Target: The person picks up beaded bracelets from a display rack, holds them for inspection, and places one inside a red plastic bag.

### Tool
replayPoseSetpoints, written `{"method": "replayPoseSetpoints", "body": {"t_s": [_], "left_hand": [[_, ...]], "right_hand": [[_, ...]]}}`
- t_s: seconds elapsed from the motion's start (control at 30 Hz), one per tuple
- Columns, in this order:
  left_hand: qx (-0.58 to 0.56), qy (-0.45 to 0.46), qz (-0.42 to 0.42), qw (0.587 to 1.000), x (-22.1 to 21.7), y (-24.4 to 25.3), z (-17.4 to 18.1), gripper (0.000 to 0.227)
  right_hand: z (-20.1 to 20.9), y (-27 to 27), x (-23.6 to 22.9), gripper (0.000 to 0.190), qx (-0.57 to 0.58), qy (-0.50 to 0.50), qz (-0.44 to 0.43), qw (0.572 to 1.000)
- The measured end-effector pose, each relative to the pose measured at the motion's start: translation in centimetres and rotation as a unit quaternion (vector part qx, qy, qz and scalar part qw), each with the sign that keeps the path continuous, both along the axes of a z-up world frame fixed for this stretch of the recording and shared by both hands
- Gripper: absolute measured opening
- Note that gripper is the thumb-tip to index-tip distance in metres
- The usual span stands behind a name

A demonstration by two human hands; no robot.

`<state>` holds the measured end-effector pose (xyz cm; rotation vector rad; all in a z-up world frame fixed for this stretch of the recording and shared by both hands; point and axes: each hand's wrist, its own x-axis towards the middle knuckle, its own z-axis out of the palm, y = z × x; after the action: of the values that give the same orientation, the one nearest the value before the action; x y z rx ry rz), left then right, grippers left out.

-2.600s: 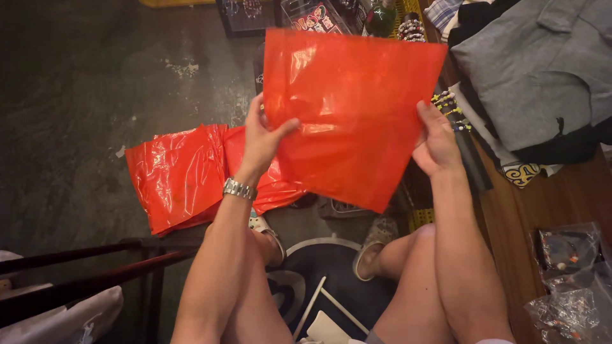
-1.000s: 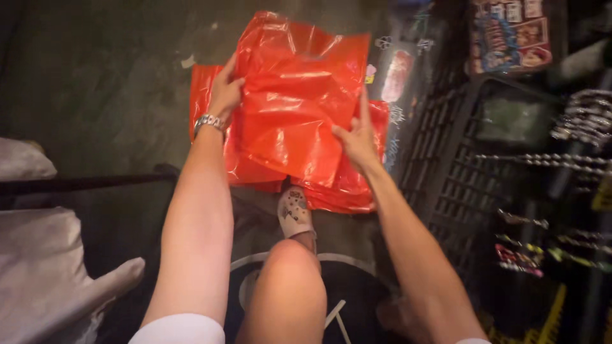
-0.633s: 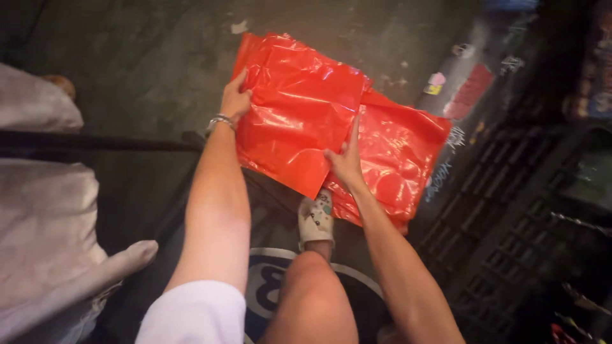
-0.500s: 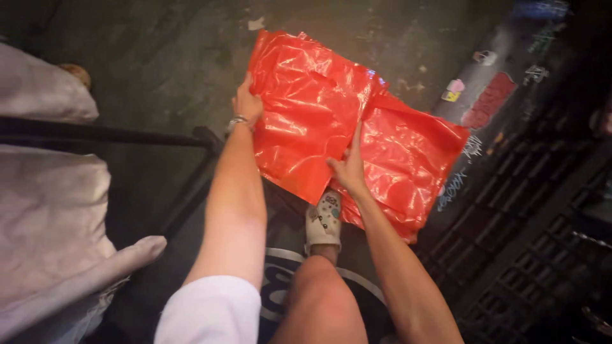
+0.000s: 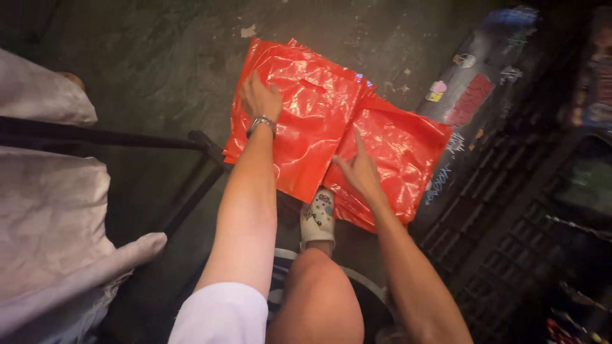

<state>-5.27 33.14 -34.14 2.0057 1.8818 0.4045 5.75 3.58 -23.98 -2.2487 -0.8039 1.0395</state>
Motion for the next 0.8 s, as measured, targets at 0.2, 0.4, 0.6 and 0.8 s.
{"method": "replayPoseSetpoints", "body": {"t_s": [0.2,0.4,0.6,0.8], "left_hand": [[-0.045,-0.231,-0.199,0.951,8.8,-7.6,11.1,0.057],[-0.171,-0.351,-0.421,0.819,14.7,-20.7,20.3,0.040],[-0.222,-0.306,-0.565,0.733,14.1,-35.4,29.9,0.041],[-0.265,-0.291,-0.631,0.668,8.9,-45.0,35.5,0.037]], "right_hand": [[4.6,-5.7,5.8,0.096,0.156,0.045,-0.177,0.971],[13.6,-16.9,10.2,0.081,0.304,0.031,-0.263,0.915],[24.1,-30.0,7.8,0.047,0.313,-0.033,-0.293,0.903],[26.5,-39.0,3.3,0.040,0.257,-0.066,-0.349,0.899]]}}
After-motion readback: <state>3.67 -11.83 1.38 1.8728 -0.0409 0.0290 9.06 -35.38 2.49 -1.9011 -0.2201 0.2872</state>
